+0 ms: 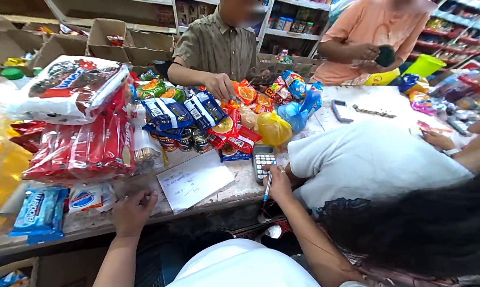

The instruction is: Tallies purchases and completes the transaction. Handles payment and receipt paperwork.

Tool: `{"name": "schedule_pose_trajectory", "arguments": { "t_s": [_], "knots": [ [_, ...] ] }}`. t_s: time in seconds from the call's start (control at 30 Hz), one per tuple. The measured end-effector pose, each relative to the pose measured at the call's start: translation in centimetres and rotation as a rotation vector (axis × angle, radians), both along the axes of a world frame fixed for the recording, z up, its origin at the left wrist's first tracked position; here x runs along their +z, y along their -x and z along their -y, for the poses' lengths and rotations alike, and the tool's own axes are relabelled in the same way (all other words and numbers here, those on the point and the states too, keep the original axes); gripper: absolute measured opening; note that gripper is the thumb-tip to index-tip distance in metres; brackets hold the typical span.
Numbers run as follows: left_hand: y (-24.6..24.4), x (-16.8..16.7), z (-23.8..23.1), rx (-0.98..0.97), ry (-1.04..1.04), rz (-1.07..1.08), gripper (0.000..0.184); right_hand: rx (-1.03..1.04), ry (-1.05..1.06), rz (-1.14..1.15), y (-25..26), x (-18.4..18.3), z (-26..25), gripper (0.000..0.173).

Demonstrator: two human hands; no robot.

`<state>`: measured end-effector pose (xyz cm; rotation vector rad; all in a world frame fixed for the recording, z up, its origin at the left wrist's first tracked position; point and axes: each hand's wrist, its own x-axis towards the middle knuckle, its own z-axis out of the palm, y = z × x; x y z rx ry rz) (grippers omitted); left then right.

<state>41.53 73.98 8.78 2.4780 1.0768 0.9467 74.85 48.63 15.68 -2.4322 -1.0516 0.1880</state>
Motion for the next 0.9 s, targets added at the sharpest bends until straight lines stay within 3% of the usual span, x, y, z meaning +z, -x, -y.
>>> {"name": "schedule_pose_trajectory", "arguments": {
  "t_s": [0.2,0.33,0.43,0.53,0.63,0.73,0.83,0.9],
  "knots": [
    [0.0,0.0,0.0,0.006,-0.014,0.002,0.05,0.023,-0.047,0.092,0.9,2.0,1.9,0.031],
    [-0.1,0.0,0.0,0.006,-0.017,-0.001,0.051,-0.062,0.301,-0.022,1.1,3.0,2.7,0.034],
    [0.1,0.1,0.1,-0.005,0.0,-0.014,0.052,-0.074,0.016,-0.13,0.6,3.1,1.9,0.026],
    [0.2,0.5,0.1,-0.004,0.033,-0.045,0.053,0.011,-0.394,-0.238,-0.7,3.7,-2.2,0.026],
    [0.2,0.5,0.2,-0.01,0.029,-0.039,0.052,0.11,-0.585,-0.287,-3.4,5.5,-8.7,0.048],
    [0.1,0.9,0.3,-0.013,0.027,-0.032,0.047,0.126,-0.412,-0.285,-4.5,7.2,-14.6,0.072],
    [0.2,1.3,0.4,-0.01,0.066,-0.049,0.042,0.141,-0.237,-0.211,-3.5,8.6,-17.3,0.069],
    [0.3,1.5,0.4,-0.008,0.152,-0.036,0.04,0.11,-0.264,-0.192,-3.5,8.3,-18.1,0.057]
  ]
}}
